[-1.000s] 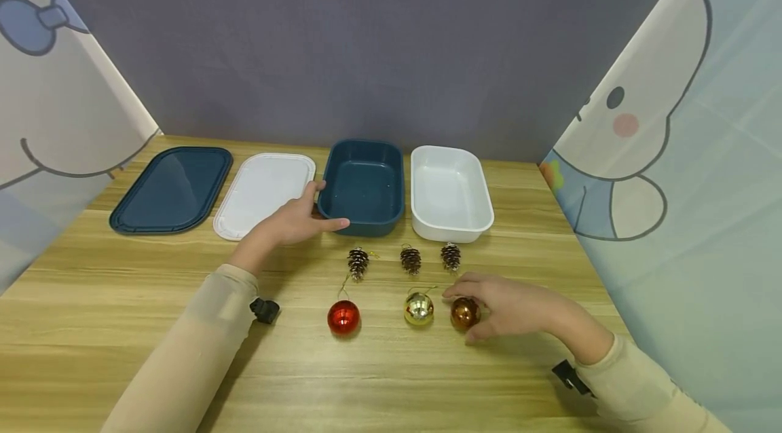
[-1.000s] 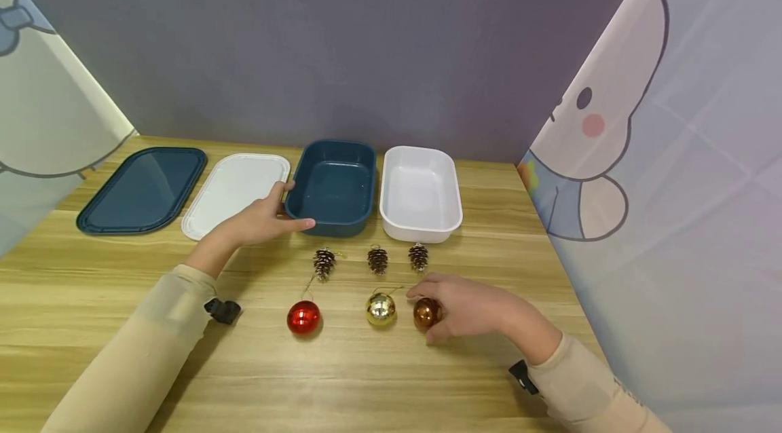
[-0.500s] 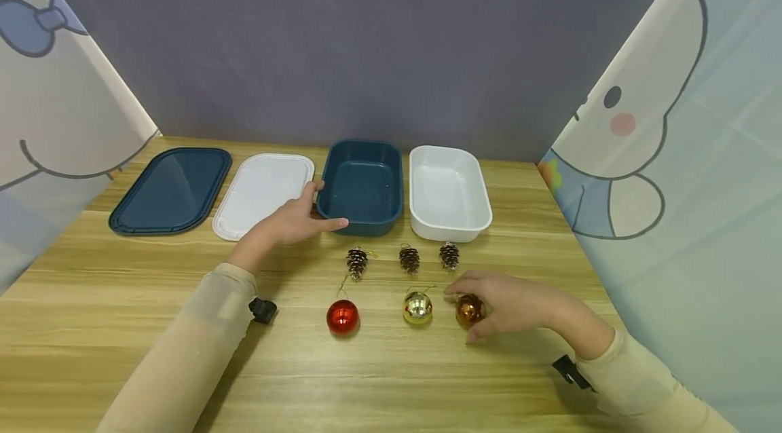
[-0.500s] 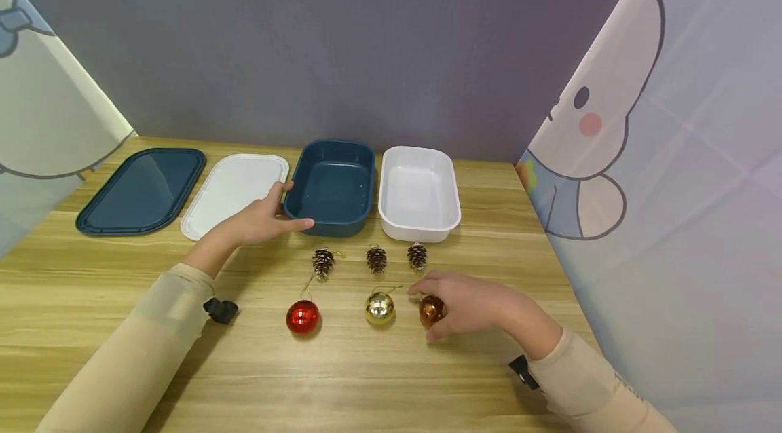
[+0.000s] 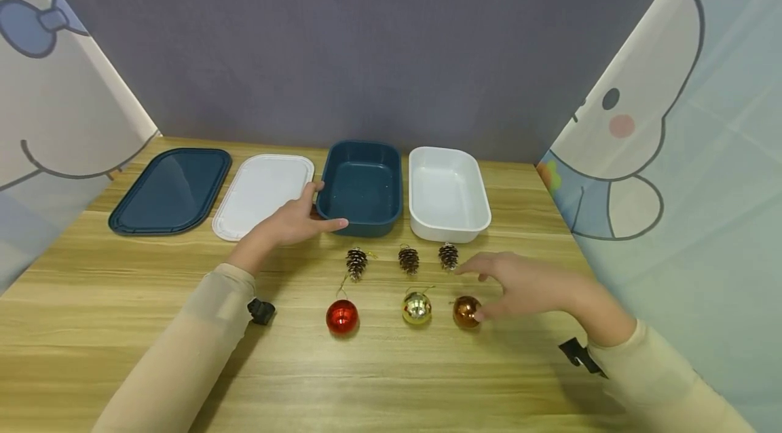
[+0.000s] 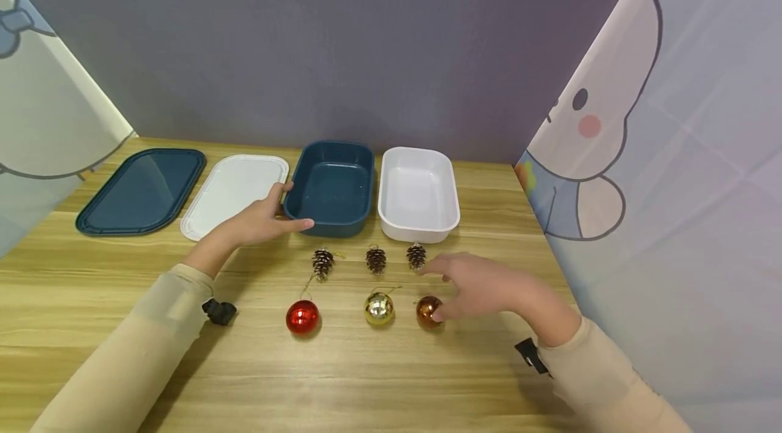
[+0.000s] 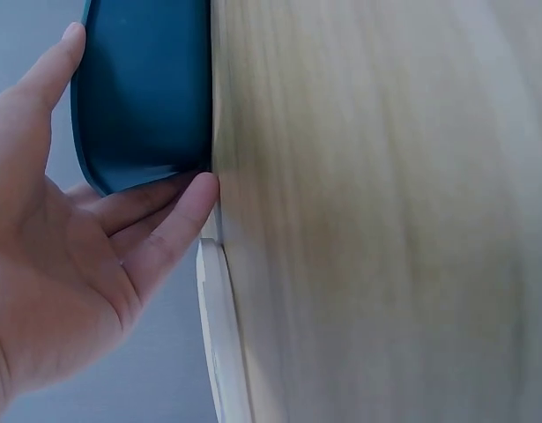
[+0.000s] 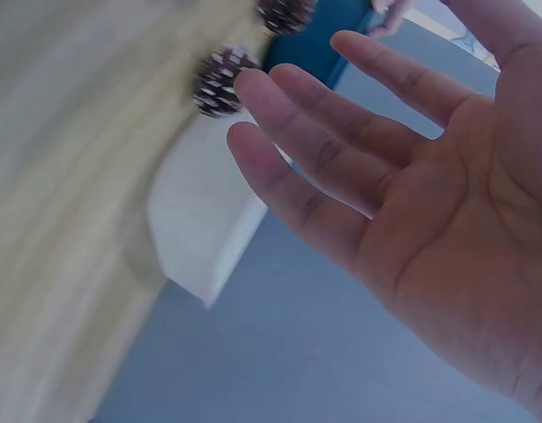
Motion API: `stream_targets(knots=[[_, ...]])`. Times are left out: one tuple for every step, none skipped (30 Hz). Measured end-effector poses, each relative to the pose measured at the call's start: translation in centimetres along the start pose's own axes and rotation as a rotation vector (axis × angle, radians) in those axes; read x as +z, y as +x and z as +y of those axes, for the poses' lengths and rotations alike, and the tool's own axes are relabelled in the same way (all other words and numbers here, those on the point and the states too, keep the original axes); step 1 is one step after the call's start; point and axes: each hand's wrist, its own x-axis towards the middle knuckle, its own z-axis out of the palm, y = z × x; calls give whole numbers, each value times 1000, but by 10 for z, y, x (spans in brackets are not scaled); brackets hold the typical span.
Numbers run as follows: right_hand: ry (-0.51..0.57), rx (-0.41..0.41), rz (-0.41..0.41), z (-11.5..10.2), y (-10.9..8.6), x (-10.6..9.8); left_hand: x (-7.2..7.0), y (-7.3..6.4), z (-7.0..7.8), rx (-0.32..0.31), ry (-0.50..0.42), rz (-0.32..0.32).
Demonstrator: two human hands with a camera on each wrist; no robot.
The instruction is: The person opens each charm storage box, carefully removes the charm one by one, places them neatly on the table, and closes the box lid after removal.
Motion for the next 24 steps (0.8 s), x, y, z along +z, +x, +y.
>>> stream_targets(knots=[[-18, -6, 11, -2, 1, -5, 0, 1, 1, 2, 3, -1], [-35, -13, 20, -3, 3, -9, -1, 2, 1, 6, 4, -2], [-48, -17, 27, -5, 5, -13, -1, 3, 1, 9, 4, -4], [-59, -22, 30, -7, 8, -16, -2, 4, 2, 12, 4, -8], [-70, -25, 32, -10, 12, -19, -2, 4, 2, 14, 6, -12], [-78, -29, 30, -13, 16, -22, -2, 5, 1, 16, 6, -17], [-84, -28, 22, -16, 21, -25, -3, 5, 1, 16, 9, -22], [-88, -33, 16, -19, 26, -27, -4, 5, 0, 17, 8, -26], [-92, -30, 8, -23, 32, -29, -4, 4, 0, 21, -2, -28], [-99, -28, 0, -28, 38, -31, -6, 4, -1, 24, -15, -29], [-110, -29, -7, -33, 45, -33, -7, 3, -1, 26, -25, -27], [-119, -36, -12, -39, 52, -35, -10, 2, -2, 27, -31, -19], [-125, -40, -18, -45, 59, -37, -13, 1, -1, 28, -35, -10], [-136, -53, -18, -50, 67, -38, -17, -1, -2, 28, -40, 4], [-140, -52, -22, -57, 75, -39, -21, -2, -2, 26, -39, 21], [-147, -60, -25, -63, 84, -39, -25, -3, -2, 21, -24, 42], [-154, -71, -26, -69, 92, -39, -30, -4, -3, 15, -4, 66], [-154, -79, -25, -75, 100, -38, -35, -6, -4, 7, 15, 88], [-151, -80, -26, -81, 108, -36, -40, -8, -5, -3, 32, 107], [-152, -88, -26, -87, 117, -34, -44, -9, -7, -15, 53, 127], [-148, -85, -26, -94, 125, -32, -49, -10, -10, -23, 75, 144], [-151, -95, -22, -100, 133, -29, -54, -12, -13, -33, 100, 156], [-152, -100, -18, -106, 141, -25, -58, -14, -17, -46, 121, 161], [-150, -99, -18, -113, 150, -21, -62, -18, -21, -59, 138, 160]])
